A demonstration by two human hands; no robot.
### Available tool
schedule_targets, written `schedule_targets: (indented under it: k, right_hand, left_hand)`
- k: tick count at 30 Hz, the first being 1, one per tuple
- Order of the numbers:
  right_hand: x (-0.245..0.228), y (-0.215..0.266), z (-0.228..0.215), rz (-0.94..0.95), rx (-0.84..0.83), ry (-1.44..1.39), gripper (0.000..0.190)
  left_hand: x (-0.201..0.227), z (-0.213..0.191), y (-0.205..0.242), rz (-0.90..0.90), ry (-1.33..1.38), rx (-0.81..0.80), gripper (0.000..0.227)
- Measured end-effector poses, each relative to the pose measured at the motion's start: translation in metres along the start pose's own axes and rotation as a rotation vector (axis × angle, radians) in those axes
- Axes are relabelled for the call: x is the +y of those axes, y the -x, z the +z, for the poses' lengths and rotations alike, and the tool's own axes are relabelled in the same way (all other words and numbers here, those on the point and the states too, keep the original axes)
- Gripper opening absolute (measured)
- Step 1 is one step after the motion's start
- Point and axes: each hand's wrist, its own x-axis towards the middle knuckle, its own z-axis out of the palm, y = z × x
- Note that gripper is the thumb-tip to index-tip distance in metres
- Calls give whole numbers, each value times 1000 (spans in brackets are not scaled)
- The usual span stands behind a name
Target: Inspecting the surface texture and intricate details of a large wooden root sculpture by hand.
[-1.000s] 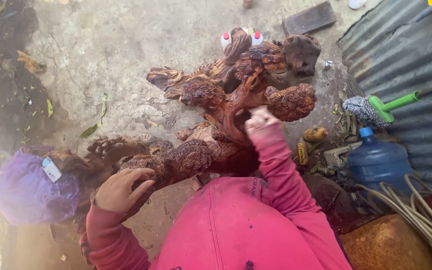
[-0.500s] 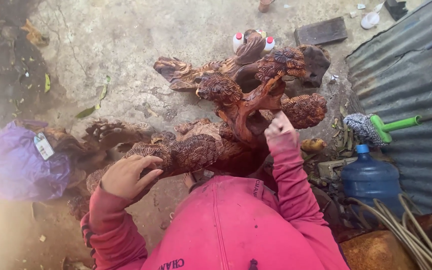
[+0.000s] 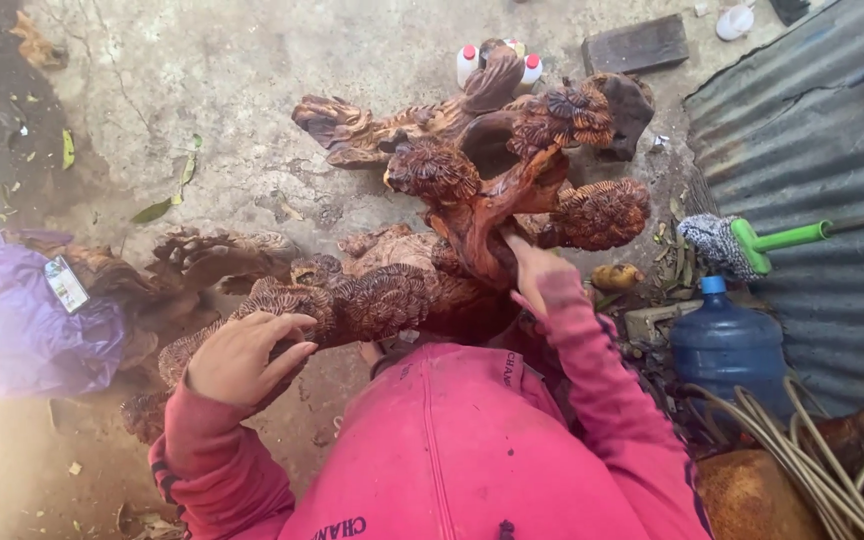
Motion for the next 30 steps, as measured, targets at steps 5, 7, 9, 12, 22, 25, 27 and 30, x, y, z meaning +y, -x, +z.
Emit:
schedule_targets:
  k: [5, 7, 9, 12, 22, 25, 27, 30]
  right_hand:
    - [-31, -13, -42, 251, -170, -76, 46]
    - [-37, -35, -36, 288, -141, -38, 42]
    - [-49, -61, -30, 394, -52, 54, 33]
    - [-30, 2, -29, 110, -84, -31, 94]
    - [-35, -18, -7, 304, 82, -16, 49]
    - [-19, -1, 4, 247, 60, -185, 48]
    - [-27, 1, -15, 301, 94, -235, 53]
    - [-25, -43, -2, 244, 139, -68, 52]
  left_hand:
    - [-10, 7, 1, 20, 20, 6, 34]
    - [-10, 9, 1, 26, 16, 8, 35]
    - [-8, 5, 0, 52, 19, 41, 34]
    - [-6, 8, 1, 28, 19, 40, 33]
    - [-5, 2, -1, 52, 45, 38, 31]
    - [-4, 2, -1, 33, 50, 47, 30]
    - [-7, 3, -1, 49, 41, 27, 32]
    - [-12, 7, -1, 50, 36, 33, 31]
